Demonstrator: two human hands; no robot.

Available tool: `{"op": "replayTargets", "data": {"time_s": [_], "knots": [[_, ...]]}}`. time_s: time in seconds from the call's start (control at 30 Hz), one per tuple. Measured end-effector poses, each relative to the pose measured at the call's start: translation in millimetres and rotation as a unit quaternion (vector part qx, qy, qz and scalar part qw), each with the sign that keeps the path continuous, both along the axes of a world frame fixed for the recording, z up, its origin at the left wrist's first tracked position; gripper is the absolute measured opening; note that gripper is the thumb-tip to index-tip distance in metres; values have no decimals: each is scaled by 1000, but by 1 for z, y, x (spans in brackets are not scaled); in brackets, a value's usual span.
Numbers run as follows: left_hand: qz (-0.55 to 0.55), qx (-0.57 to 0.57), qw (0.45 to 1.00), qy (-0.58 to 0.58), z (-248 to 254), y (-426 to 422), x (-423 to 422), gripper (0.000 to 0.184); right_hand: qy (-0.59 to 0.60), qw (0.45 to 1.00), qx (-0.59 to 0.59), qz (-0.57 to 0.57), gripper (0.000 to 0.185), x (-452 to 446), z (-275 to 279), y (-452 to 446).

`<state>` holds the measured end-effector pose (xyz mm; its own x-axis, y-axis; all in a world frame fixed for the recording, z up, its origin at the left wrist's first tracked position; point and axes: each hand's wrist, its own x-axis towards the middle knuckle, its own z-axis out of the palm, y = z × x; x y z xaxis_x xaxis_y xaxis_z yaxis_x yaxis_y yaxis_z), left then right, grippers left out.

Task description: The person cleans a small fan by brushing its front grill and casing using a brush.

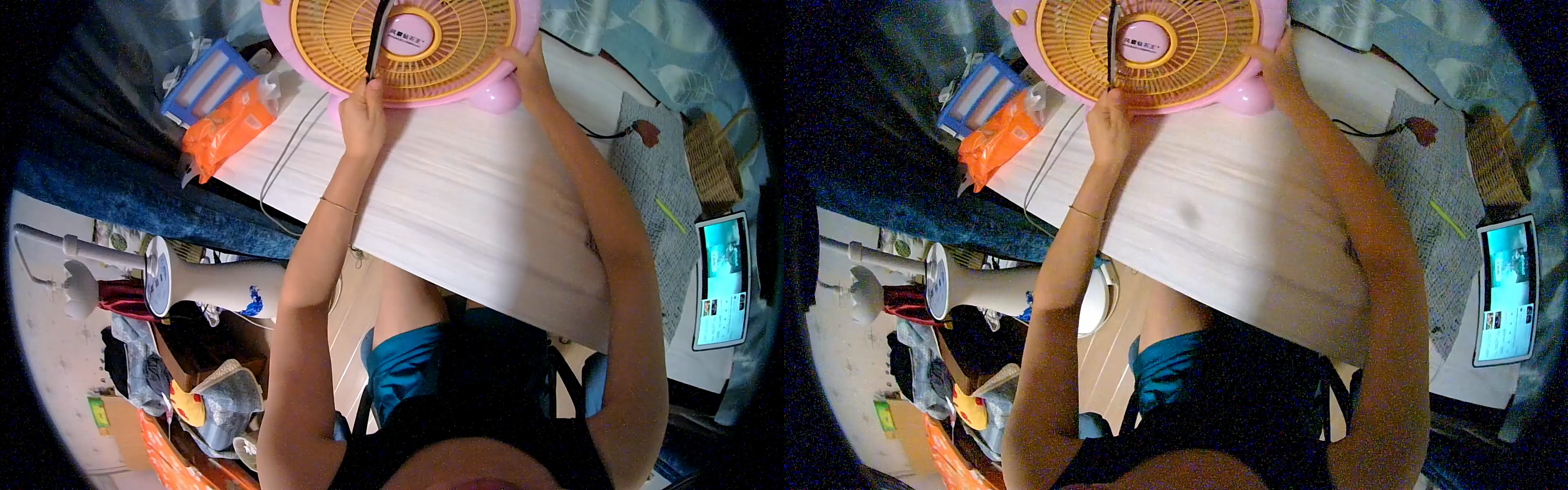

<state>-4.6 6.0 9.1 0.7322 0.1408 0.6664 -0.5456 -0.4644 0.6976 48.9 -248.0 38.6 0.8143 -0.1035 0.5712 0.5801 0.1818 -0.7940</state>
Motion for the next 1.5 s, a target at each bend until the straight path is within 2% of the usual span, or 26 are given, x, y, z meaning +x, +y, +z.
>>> {"op": "replayTargets", "data": {"time_s": [0.03,0.07,0.1,0.2,0.4,0.53,0.63,0.77,0.87,0.93,1.0,1.07,1.17,1.27,1.37,1.4,1.5], "knots": [[-7,-24,1000,-12,-5,2,6,32,2,1000,-15,-8,56,5,-4,-2],[-67,-142,988,-1,-7,7,14,35,3,999,-30,-17,56,8,-7,-4],[-127,-257,958,11,-2,12,20,38,-5,1000,-22,-1,56,8,-6,-3],[-242,-418,874,53,1,16,17,44,-19,1000,-18,15,56,3,-4,-3],[-178,-276,944,15,-15,7,20,35,-21,999,-40,-7,58,4,-5,-2],[-107,-141,984,-10,-8,-2,6,40,-40,999,-34,-5,59,5,-5,-3],[-97,-120,987,39,-5,2,2,38,-34,999,-26,8,60,0,-2,-2],[-104,-122,986,38,-6,3,4,38,-34,998,18,45,59,0,-3,0],[-83,-106,991,24,-4,0,3,39,-8,988,119,102,65,5,-1,-2],[-58,-91,994,14,-2,-1,2,39,-6,994,84,65,65,9,0,-2],[-73,-94,993,0,-9,1,7,39,0,997,68,40,66,7,2,-1],[-91,-171,981,-24,-12,1,15,39,10,997,72,27,66,-2,5,3],[-134,-330,934,-40,-3,-4,19,41,-1,1000,-21,-18,65,5,-4,-4],[-161,-348,924,9,2,10,15,41,-23,999,34,22,63,-2,0,2],[-147,-359,920,57,5,11,8,42,2,1000,27,1,63,1,-2,0],[-159,-383,906,81,-9,20,25,42,-5,1000,10,-3,61,3,-3,-1],[-192,-370,899,135,-10,19,24,46,-21,999,-23,-15,57,8,-7,-3]]}}
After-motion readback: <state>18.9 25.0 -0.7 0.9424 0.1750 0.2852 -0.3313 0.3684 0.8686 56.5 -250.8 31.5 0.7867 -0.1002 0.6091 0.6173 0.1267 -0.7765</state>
